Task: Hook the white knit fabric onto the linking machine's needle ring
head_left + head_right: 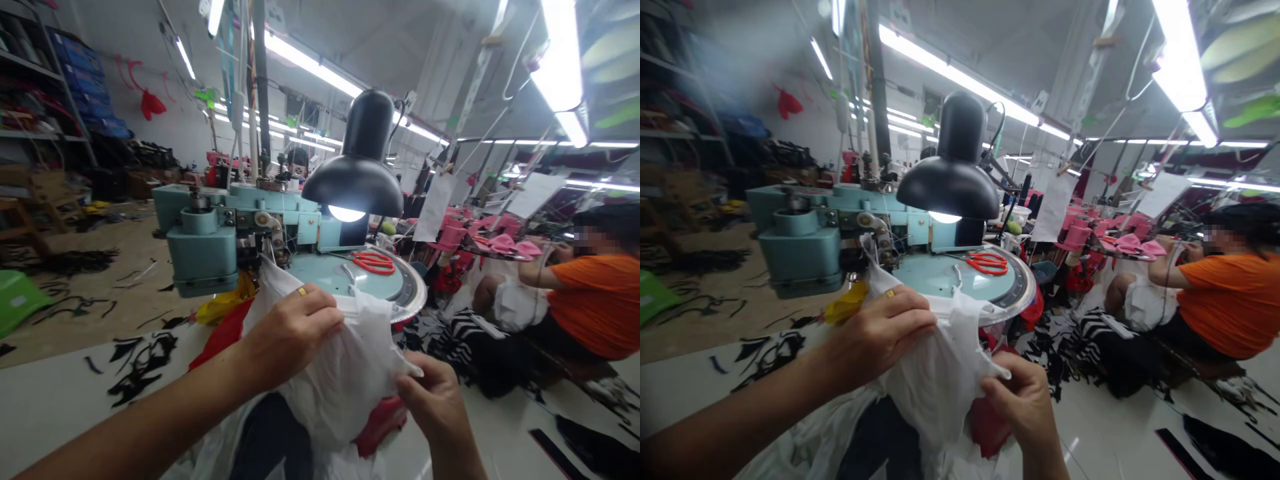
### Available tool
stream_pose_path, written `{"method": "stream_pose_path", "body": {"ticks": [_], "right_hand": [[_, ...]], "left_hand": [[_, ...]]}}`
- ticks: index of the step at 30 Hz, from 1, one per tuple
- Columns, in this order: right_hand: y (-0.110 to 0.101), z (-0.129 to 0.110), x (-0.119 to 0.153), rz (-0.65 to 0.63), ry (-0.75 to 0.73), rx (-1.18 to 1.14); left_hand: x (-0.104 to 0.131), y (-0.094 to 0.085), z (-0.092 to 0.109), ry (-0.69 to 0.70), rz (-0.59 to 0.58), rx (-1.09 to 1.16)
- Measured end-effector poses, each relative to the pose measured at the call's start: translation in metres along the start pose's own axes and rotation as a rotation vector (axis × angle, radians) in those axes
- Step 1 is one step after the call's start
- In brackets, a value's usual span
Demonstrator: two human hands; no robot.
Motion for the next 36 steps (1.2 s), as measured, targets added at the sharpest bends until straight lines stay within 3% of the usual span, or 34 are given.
{"method": "stream_pose_path", "body": {"ticks": [3,6,11,17,20,22,26,29,33,36], "right_hand": [[0.004,-0.043,-0.007,-0.065,-0.136,0.276],[0.016,-0.062,-0.015,0.034,-0.170,0.395],[0.025,-0.060,-0.024,0.116,-0.105,0.407],[0.016,-0.059,-0.032,0.122,-0.068,0.422],[0.004,-0.043,-0.032,0.178,-0.018,0.324],[0.002,-0.017,-0.031,0.149,0.054,0.150],[0.017,0.046,-0.031,0.013,0.156,-0.131],[0.018,0.061,-0.032,0.018,0.158,-0.238],[-0.004,0.028,-0.027,-0.128,0.174,-0.294],[-0.015,-0.006,-0.024,-0.223,0.160,-0.196]], "left_hand": [[0.002,0.002,-0.005,0.028,0.044,0.058],[0.005,0.004,-0.010,0.109,0.089,0.004],[0.004,0.004,-0.011,0.194,0.065,-0.070],[-0.002,0.008,-0.003,0.186,0.060,-0.089],[-0.007,0.012,-0.002,0.144,0.025,-0.101],[-0.010,0.012,-0.001,0.117,-0.005,-0.116],[-0.012,0.009,0.007,0.084,-0.037,-0.150],[-0.010,0.010,0.017,0.041,0.016,-0.158],[-0.007,0.016,0.021,-0.006,0.077,-0.064],[-0.003,0.021,0.015,0.010,0.094,-0.010]]}}
Point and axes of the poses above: each hand's wrist, its own x-axis away from the middle knuckle, its own y-axis out of the palm, z = x × y, the point moved 2 cm from there along -x, towards the middle knuckle, and after that the axes turned 12 degrees about -y, right-handed, at the moved point
